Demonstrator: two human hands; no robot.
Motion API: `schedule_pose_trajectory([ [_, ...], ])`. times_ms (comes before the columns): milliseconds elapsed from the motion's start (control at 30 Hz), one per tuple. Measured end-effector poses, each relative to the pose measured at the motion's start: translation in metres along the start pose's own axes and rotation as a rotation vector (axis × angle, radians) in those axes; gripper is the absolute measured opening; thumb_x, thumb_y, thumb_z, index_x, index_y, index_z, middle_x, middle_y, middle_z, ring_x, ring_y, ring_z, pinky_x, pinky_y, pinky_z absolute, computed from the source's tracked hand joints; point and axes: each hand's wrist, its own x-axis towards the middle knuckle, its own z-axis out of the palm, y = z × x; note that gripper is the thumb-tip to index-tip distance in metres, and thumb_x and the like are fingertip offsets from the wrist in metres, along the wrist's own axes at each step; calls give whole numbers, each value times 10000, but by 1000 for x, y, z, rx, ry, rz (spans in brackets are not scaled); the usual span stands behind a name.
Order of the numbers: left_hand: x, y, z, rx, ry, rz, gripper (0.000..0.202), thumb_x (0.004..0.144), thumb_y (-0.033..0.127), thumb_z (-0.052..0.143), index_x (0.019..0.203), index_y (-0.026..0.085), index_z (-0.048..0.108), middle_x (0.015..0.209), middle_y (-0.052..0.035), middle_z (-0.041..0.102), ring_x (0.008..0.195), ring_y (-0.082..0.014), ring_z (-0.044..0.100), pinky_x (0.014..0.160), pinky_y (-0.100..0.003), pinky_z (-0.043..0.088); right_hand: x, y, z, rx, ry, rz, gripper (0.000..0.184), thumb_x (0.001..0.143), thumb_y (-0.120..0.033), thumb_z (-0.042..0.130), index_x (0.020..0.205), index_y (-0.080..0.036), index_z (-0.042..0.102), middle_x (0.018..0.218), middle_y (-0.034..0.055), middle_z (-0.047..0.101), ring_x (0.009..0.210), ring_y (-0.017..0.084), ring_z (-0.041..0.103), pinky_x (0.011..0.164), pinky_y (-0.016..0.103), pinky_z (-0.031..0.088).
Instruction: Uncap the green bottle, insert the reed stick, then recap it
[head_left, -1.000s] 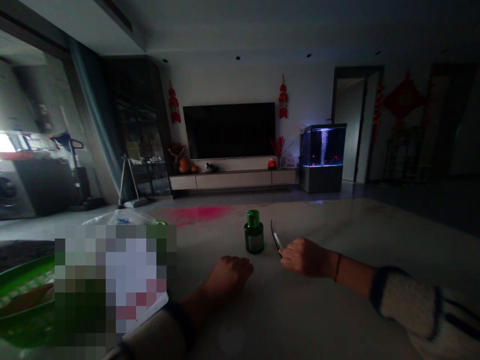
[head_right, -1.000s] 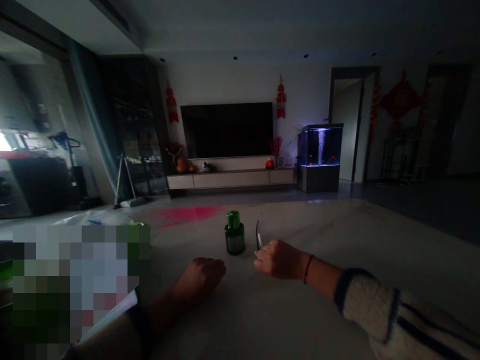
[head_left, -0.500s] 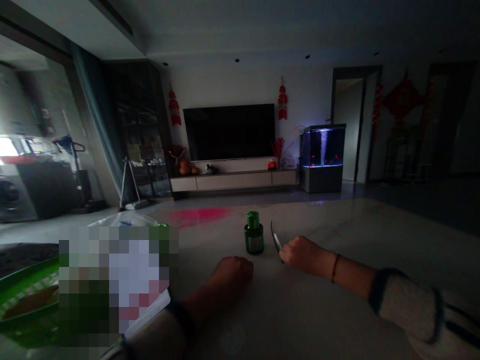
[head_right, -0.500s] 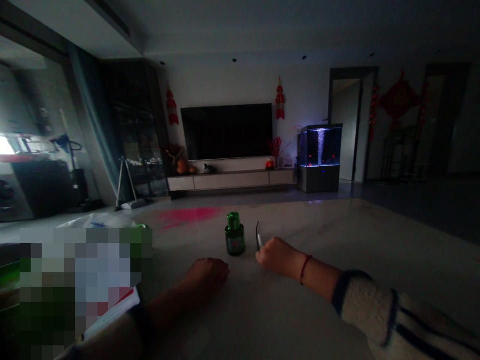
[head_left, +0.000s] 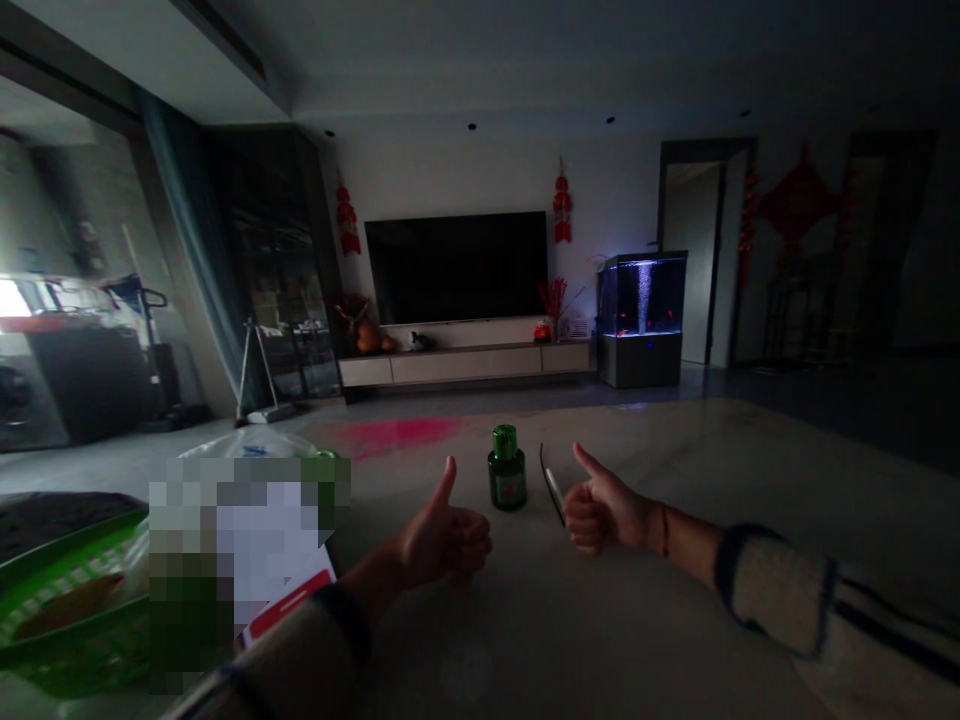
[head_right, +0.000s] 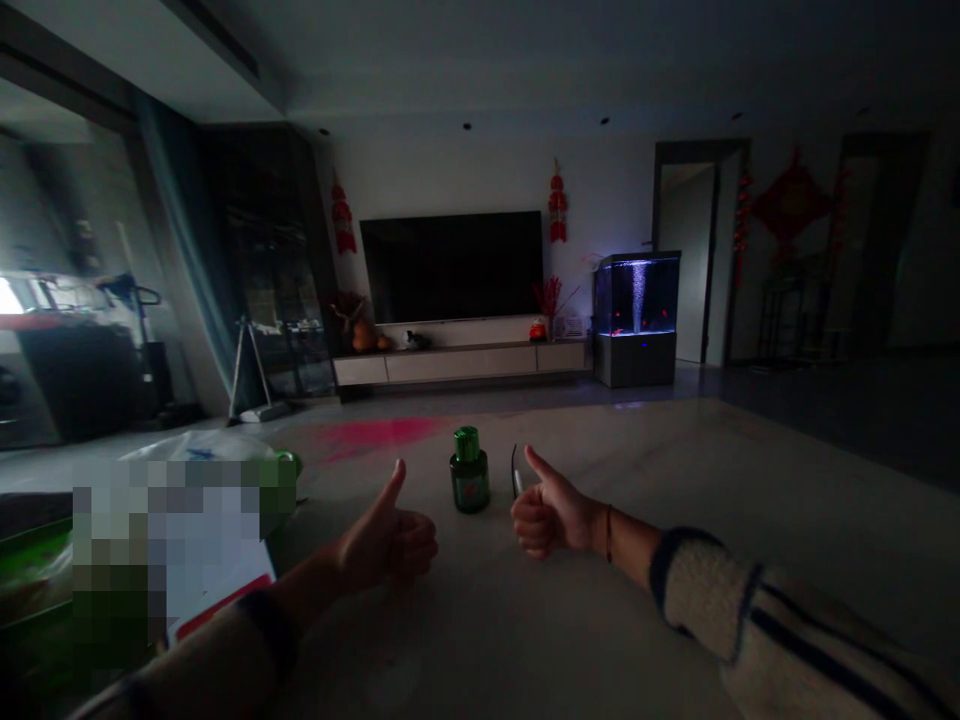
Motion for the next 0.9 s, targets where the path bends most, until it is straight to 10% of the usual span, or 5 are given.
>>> schedule_pose_trajectory([
  [367, 1, 4, 3, 329, 310, 42, 690, 615, 779, -53, 350, 193, 200, 359, 47, 197, 358, -72, 223, 376, -236, 191, -3, -6, 12, -252, 178, 58, 710, 694, -727, -50, 347, -188, 254, 315, -44, 235, 328, 62, 234, 379, 230, 221],
  [533, 21, -13, -14, 625, 817, 56, 508, 749, 583, 299, 502, 166, 451, 379, 70, 308, 351, -62, 282, 384, -205, 261, 15, -24, 11, -610, 503, -86, 600, 756, -649, 256, 568, -136, 504, 487, -27, 429, 411, 66, 385, 402, 204, 282],
  [700, 25, -25, -27, 899, 1155, 168, 266, 719, 168, 417, 970, 149, 504, 983, -75, 537, 792, -129, 549, 617, -228, 428, 47, -51, 8, -1062, 893, -314, 507, 674, -448, 587, 1062, -138, 487, 1004, 95, 539, 832, 150, 532, 721, 288, 420],
  [900, 24, -32, -27, 1140, 1328, 92, 356, 705, 190, 484, 1060, 166, 469, 1283, -140, 332, 1122, -243, 428, 878, -368, 376, 82, -64, 7, -1171, 808, -232, 931, 561, -412, 690, 1304, -96, 225, 1218, 193, 430, 1103, 244, 435, 909, 358, 341],
])
